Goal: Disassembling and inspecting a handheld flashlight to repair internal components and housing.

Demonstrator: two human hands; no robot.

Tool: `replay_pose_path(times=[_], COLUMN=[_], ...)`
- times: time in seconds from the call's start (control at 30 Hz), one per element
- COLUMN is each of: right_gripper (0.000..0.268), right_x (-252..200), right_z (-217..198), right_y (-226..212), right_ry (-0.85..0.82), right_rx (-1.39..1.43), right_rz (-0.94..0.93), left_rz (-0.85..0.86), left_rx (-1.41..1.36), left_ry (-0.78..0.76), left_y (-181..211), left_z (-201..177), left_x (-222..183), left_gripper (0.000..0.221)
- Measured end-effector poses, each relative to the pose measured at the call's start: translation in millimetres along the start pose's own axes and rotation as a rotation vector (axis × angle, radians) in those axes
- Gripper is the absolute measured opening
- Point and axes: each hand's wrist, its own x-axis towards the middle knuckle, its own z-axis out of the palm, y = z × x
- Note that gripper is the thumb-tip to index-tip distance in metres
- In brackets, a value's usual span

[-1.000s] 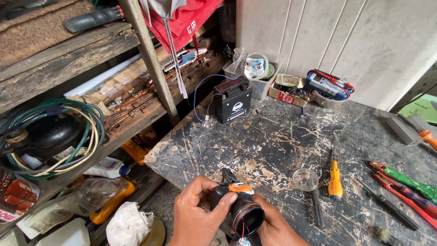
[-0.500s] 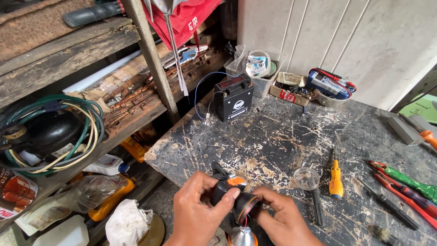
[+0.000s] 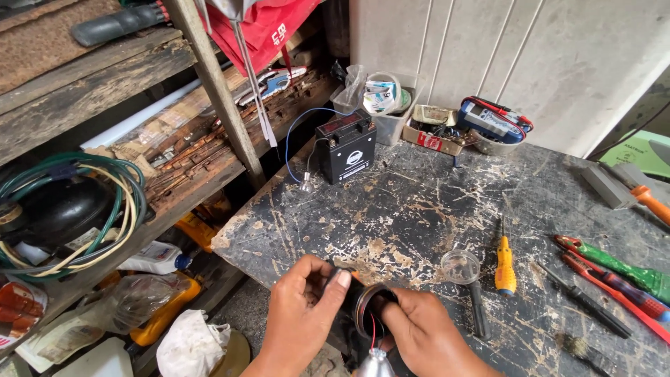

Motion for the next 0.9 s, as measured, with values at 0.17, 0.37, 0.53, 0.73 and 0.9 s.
replay_pose_path(times=[0.17, 0.37, 0.53, 0.73, 0.9], right_gripper=[0.039, 0.037, 0.052, 0.052, 0.053], right_x=[10.1, -0.4, -20.5, -22.4, -24.4], right_z=[0.8, 7.7, -2.2, -7.9, -12.6], right_y=[43.5, 20.3, -38.2, -28.0, -25.8], right_ry=[0.099, 0.073, 0.004, 0.016, 0.009], right_rx=[0.182, 0.304, 0.202, 0.176, 0.107], right_rz=[-0.113, 0.050, 0.308, 0.272, 0.301], left_rz=[0.229, 0.370, 0.089, 0.067, 0.084], left_rx=[0.074, -0.153, -0.395, -0.086, -0.034], left_ry=[0.078, -0.143, -0.264, -0.281, -0.338], left_y=[-4.7, -5.3, -22.2, -13.3, 2.3], left_z=[4.2, 17.9, 32.0, 40.5, 42.7], left_x=[-0.1, 7.6, 24.2, 31.1, 22.8], left_gripper=[0.035, 0.059, 0.057, 0.067, 0.070])
